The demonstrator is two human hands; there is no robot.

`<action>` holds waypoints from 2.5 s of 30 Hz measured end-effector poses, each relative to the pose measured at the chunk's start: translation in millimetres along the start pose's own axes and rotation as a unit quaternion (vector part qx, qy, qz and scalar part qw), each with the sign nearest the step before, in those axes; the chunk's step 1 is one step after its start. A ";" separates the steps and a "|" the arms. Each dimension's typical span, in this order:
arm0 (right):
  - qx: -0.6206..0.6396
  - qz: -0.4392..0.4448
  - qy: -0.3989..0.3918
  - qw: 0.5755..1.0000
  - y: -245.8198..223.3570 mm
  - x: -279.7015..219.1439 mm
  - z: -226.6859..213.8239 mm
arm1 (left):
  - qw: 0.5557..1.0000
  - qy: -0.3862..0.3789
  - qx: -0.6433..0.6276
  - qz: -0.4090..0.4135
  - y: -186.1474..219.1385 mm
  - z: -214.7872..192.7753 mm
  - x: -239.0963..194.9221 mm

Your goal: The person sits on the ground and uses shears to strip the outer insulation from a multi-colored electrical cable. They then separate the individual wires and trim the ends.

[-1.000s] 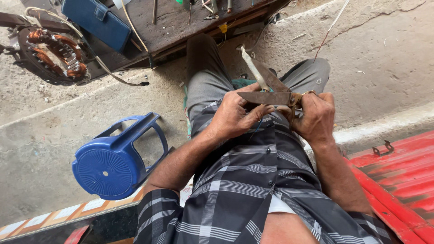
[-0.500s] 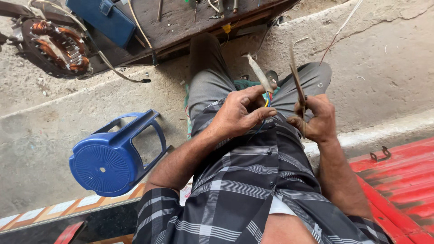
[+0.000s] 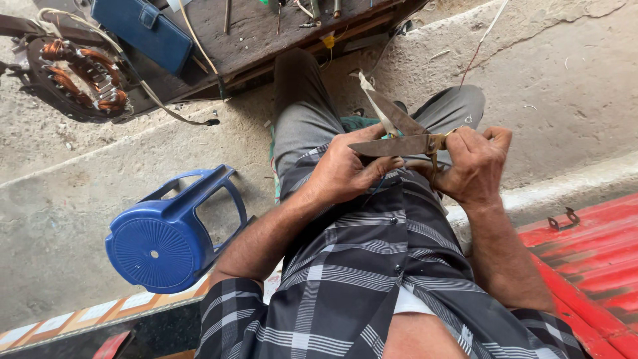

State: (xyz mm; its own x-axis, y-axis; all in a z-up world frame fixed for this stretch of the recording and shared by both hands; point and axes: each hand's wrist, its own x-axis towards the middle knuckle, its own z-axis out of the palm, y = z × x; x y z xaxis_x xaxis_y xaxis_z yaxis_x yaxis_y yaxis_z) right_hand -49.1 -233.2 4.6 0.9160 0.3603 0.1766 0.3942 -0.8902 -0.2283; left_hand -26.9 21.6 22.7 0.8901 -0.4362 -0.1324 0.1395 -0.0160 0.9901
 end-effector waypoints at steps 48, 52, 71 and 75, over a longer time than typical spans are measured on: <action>0.037 -0.062 -0.003 0.997 33.3 -18.8 15.1 | 0.965 -0.168 -0.103 -0.171 -36.7 -38.1 6.2; 0.044 -0.023 -0.015 0.999 40.5 -21.0 16.1 | 0.955 -0.174 -0.214 -0.108 -47.3 -42.1 2.6; 0.459 0.039 -0.039 0.887 -13.8 57.7 57.8 | 0.922 -0.159 -0.305 -0.177 -41.4 -34.0 -2.5; 0.548 0.080 -0.061 0.831 -15.4 49.4 64.9 | 0.979 0.046 -0.198 0.011 -44.3 -23.7 6.9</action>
State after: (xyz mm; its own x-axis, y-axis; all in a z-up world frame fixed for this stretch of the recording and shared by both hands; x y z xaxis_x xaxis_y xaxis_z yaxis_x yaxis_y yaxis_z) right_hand -5.0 -183.6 -45.4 0.9377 0.3468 -0.0230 0.0371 -0.1656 -0.9855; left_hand -16.6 40.7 -23.1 0.9276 -0.3493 -0.1320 0.2602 0.3512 0.8994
